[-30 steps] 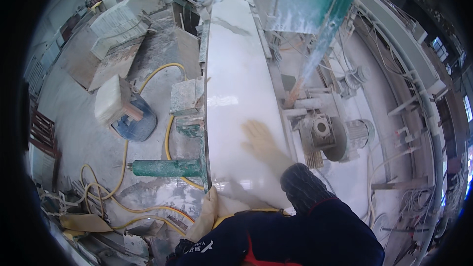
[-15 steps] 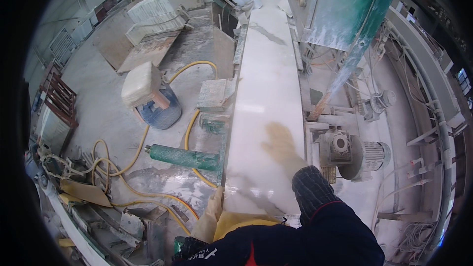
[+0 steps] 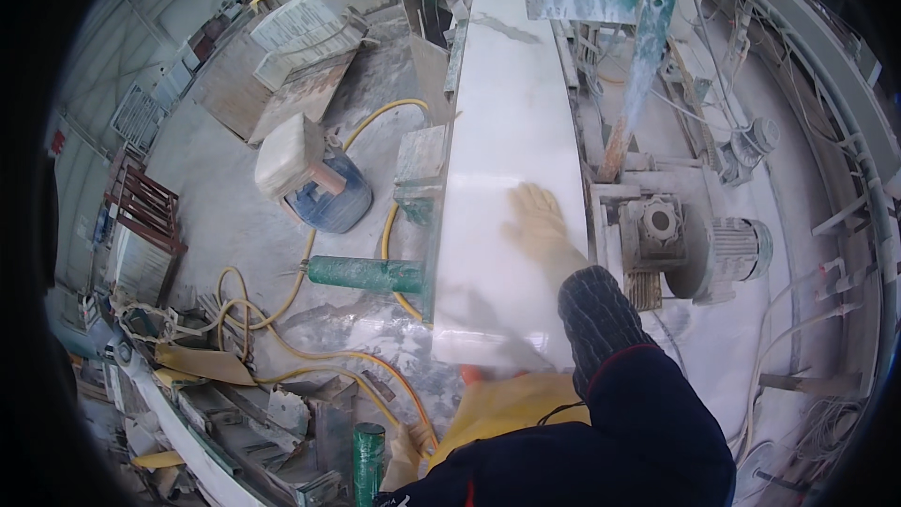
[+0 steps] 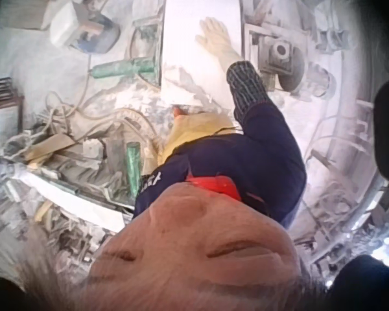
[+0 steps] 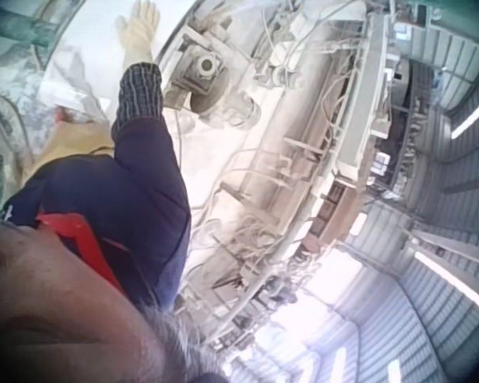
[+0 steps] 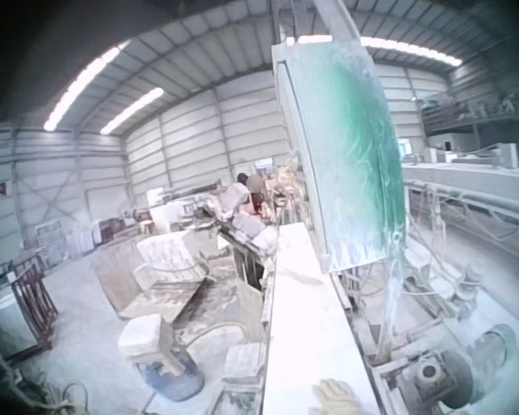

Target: The person repeatedly wipes the surface of a large white stone slab with a cloth while water sprays onto it. They move along the slab, wiping different sections and occasionally adjusting their grip on the cloth.

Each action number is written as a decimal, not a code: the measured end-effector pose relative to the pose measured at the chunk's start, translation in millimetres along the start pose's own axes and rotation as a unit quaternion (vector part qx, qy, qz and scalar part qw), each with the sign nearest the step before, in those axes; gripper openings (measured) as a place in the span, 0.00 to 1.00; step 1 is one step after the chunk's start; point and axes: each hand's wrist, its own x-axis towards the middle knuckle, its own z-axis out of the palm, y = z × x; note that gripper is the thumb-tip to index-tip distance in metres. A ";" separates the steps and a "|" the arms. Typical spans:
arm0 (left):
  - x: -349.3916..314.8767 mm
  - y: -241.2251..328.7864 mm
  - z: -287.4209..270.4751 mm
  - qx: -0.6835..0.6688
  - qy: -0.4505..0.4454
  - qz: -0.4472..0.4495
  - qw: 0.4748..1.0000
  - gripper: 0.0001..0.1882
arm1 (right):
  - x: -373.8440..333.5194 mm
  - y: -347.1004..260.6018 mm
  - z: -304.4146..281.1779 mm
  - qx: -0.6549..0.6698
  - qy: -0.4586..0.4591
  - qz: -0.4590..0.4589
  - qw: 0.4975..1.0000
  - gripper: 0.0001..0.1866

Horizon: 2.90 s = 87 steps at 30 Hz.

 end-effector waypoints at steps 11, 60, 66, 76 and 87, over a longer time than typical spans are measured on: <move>-35.5 3.2 -18.6 0.149 0.084 0.031 0.985 0.32 | 4.6 0.7 -3.5 0.004 0.009 -0.002 1.000 0.40; -84.8 -101.6 -34.0 0.283 0.211 0.156 0.923 0.20 | 40.2 24.0 7.9 0.002 0.034 -0.013 0.999 0.36; -83.7 -107.4 -20.9 0.099 0.220 0.164 0.956 0.23 | 43.9 26.0 7.7 0.001 0.039 -0.015 0.999 0.35; -70.4 -68.0 -1.5 -0.078 0.250 0.067 0.963 0.23 | 48.4 29.3 9.3 -0.001 0.044 -0.011 0.999 0.34; -74.8 -74.9 -3.6 -0.081 0.280 0.049 0.955 0.18 | 54.7 30.8 8.6 -0.002 0.051 -0.002 0.999 0.32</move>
